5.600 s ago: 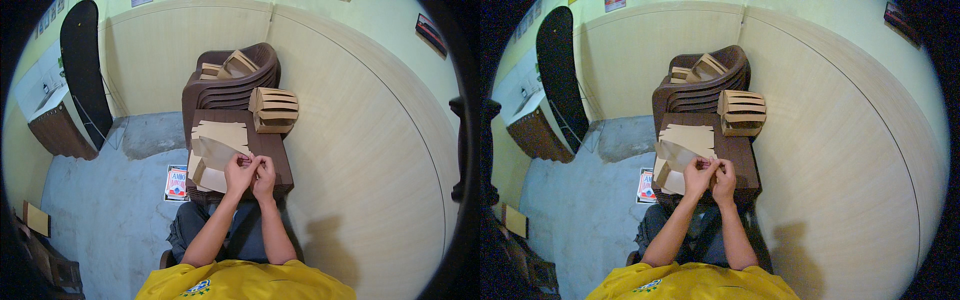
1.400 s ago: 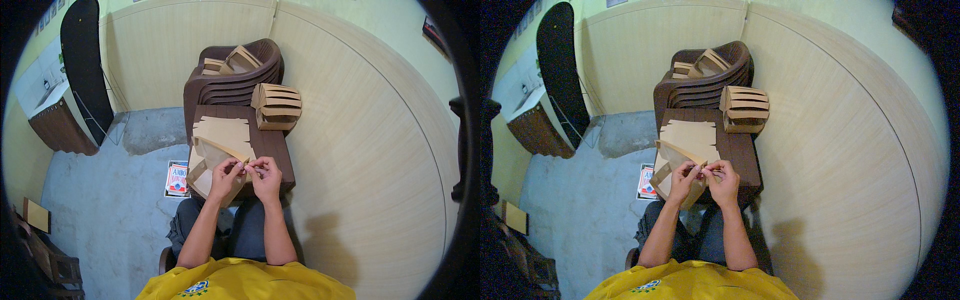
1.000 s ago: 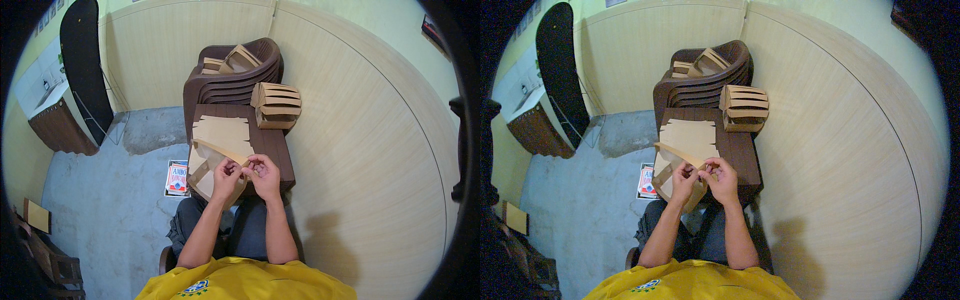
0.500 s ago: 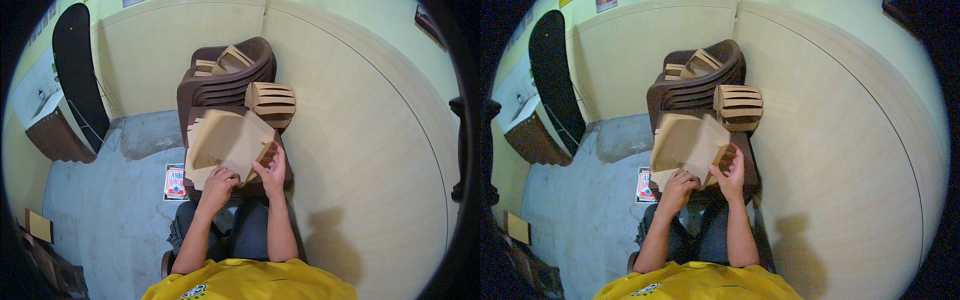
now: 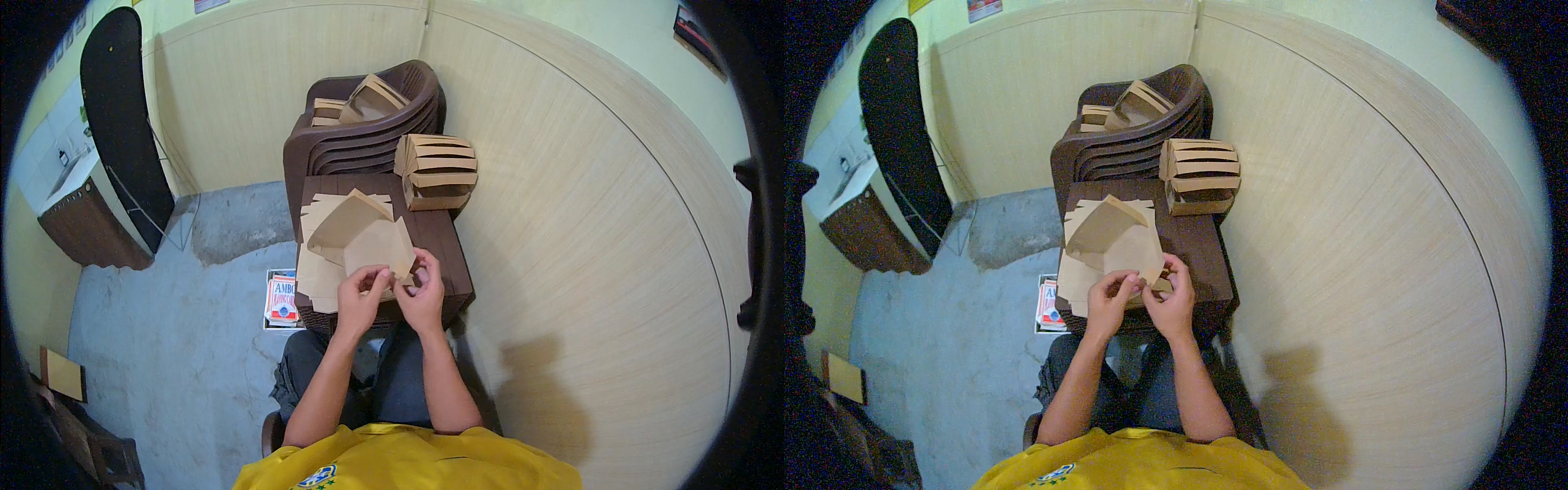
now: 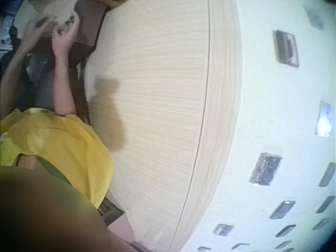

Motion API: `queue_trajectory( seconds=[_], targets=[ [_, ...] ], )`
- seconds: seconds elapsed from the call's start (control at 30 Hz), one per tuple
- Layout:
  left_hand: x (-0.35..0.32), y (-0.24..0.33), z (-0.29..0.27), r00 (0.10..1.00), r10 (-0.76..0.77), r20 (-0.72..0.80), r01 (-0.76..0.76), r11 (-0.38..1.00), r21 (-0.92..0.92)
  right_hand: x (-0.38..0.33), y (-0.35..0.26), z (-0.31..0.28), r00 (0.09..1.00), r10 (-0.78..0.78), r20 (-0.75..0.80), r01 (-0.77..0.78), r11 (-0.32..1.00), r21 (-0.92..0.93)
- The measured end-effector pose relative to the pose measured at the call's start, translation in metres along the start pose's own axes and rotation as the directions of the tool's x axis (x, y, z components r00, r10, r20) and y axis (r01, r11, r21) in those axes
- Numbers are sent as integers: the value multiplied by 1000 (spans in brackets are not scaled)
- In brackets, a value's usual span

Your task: The person folds flat cardboard pieces into small boxes by hand, tucking flaps and securing them with small fasteners. Completed boxes are stacked on a nearby chair while additional flat pieces are taken from a pile on the table.

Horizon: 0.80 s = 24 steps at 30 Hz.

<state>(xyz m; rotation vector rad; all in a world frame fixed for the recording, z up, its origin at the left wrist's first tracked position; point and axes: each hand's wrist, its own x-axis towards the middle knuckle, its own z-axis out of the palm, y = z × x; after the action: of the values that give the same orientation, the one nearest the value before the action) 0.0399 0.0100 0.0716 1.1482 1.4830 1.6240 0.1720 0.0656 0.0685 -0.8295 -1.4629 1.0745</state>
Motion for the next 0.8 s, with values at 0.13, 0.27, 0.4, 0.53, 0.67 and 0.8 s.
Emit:
queue_trajectory(
  seconds=[0.13, 0.27, 0.4, 0.53, 0.67, 0.8],
  targets=[
    [2, -4, 7, 989, -121, 87, 127, 989, -77, -7, 2, 0, 997, -56, 52, 54, 998, 42],
    [-5, -12, 7, 995, -3, 105, 9, 998, -59, -1, 13, -9, 999, 4, 34, -1, 994, -113],
    [-9, -19, 5, 995, -1, 96, -10, 993, 117, 12, 15, -22, 996, 50, 67, -24, 939, -344],
    [-6, -25, 7, 987, -153, -48, 155, 987, 32, 12, 7, -32, 922, 363, 133, -376, 922, 94],
    [-2, -29, 9, 985, -169, -24, 169, 986, 7, 1, 4, -24, 888, 437, 145, -460, 846, 269],
    [-3, -25, 11, 975, -219, -45, 211, 968, -132, -6, 6, -14, 925, 378, 47, -379, 905, 194]
  ],
)
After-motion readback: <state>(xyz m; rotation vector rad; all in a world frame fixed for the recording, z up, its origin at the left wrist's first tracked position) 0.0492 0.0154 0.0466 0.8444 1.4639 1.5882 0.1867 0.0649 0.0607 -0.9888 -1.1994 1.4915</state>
